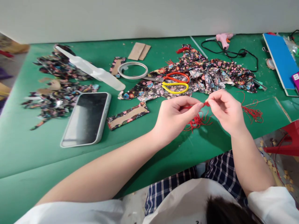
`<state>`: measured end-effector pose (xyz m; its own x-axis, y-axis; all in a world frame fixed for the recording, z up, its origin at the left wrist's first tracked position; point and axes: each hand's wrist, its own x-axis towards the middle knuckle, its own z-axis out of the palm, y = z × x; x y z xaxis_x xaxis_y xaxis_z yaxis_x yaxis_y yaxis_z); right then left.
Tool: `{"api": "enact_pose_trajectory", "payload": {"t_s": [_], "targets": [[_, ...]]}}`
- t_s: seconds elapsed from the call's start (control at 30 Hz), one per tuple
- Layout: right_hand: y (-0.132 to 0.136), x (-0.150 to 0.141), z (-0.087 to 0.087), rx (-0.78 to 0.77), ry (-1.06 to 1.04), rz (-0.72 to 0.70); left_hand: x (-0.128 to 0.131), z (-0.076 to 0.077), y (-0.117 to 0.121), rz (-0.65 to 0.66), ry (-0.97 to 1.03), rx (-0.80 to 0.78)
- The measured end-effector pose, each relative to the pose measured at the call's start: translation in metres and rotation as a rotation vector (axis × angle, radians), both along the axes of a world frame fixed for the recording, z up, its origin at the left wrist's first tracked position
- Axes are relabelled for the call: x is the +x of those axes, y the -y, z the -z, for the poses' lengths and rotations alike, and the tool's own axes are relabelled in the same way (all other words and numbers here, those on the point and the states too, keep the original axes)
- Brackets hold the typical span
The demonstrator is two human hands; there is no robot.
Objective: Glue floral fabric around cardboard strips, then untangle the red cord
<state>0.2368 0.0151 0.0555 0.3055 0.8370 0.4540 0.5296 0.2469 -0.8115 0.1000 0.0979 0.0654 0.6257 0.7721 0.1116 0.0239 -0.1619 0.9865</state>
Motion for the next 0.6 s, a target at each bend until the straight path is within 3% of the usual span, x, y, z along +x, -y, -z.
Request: {"api": "enact_pose_trajectory", "payload": {"t_s": [0.3, 0.43, 0.6], "targets": [[0.0002, -0.0009, -0.0005, -0.008, -0.035, 0.009, -0.0008, 0.0024, -0.0007, 0.002, 0.006, -0.023], [0.0010, 0.0005, 0.0000, -0.002, -0.217, -0.020, -0.0007, 0.0039, -0.0017, -0.025, 0.025, -0.043], [-0.0008, -0.0024, 0.0038, -0.093, -0.384, -0.158, -0.0002, 0.0041, -0.0026, -0.013, 0.087, -0.059]]}}
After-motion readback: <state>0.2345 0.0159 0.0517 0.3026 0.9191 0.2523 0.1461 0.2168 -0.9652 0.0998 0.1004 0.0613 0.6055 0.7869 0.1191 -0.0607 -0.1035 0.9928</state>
